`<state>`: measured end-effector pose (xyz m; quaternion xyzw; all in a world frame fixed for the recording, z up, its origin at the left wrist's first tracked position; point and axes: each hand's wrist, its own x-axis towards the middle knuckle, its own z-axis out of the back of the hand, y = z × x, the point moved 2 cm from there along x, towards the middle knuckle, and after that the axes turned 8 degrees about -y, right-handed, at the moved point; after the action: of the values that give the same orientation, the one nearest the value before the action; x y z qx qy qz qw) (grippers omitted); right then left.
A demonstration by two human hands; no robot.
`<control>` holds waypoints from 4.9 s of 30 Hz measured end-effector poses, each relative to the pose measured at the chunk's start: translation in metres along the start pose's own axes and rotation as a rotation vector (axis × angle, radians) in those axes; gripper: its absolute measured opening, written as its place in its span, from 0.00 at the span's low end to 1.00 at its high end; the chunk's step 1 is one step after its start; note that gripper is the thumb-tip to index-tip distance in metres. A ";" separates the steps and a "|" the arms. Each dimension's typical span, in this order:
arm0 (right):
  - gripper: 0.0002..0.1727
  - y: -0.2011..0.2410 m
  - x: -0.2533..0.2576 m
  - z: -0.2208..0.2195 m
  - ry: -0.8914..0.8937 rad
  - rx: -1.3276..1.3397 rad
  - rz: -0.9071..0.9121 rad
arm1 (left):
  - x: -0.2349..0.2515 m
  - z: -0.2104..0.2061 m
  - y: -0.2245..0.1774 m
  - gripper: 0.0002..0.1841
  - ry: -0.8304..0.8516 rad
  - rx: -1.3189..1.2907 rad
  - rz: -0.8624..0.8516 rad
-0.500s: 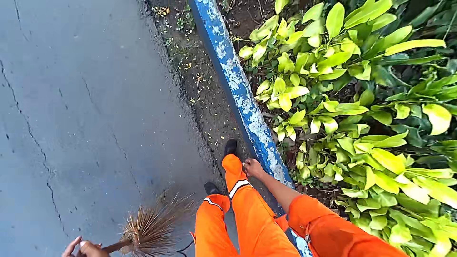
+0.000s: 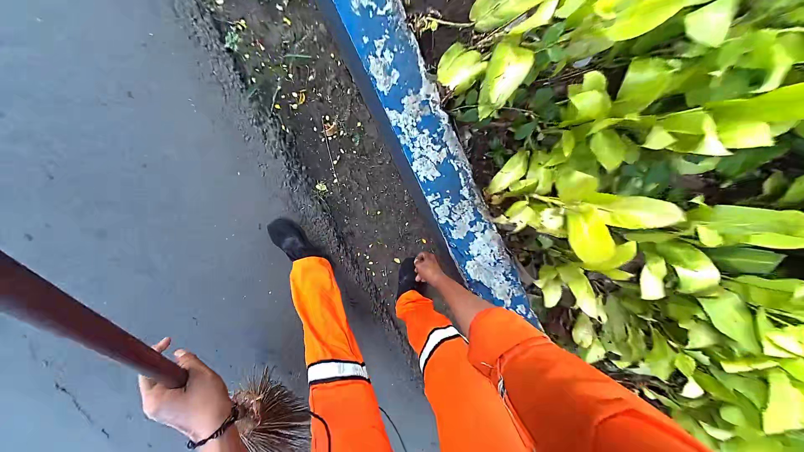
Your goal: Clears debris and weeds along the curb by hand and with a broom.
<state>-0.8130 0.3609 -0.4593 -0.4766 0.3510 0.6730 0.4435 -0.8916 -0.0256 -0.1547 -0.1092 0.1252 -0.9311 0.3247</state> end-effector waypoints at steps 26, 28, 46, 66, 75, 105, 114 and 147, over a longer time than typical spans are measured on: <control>0.38 0.276 0.128 -0.135 0.115 -0.019 0.118 | 0.110 -0.184 -0.052 0.12 -0.147 -0.205 0.459; 0.45 0.305 0.135 -0.150 0.067 0.023 0.024 | 0.119 -0.188 -0.047 0.10 -0.144 -0.214 0.443; 0.25 0.231 0.102 -0.101 0.305 -0.912 0.059 | 0.162 -0.196 -0.029 0.06 -0.107 -0.236 0.493; 0.22 0.265 0.136 -0.153 0.175 -0.394 0.224 | 0.153 -0.196 -0.027 0.08 -0.082 -0.282 0.435; 0.31 0.325 0.127 -0.204 -0.248 -0.081 -0.093 | 0.154 -0.194 -0.022 0.09 -0.081 -0.265 0.410; 0.38 0.393 0.169 -0.001 -0.427 -0.610 0.096 | 0.232 -0.197 -0.034 0.15 -0.062 -0.196 0.590; 0.18 0.403 0.135 -0.055 -0.132 -0.738 0.419 | 0.229 -0.208 -0.050 0.14 -0.066 -0.217 0.613; 0.18 0.606 0.170 -0.016 -0.384 -0.670 0.500 | 0.241 -0.215 -0.062 0.13 -0.090 -0.220 0.649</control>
<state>-1.3983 0.1724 -0.5965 -0.3608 0.1299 0.9119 0.1460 -1.1733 -0.0962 -0.3090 -0.1393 0.2385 -0.7545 0.5953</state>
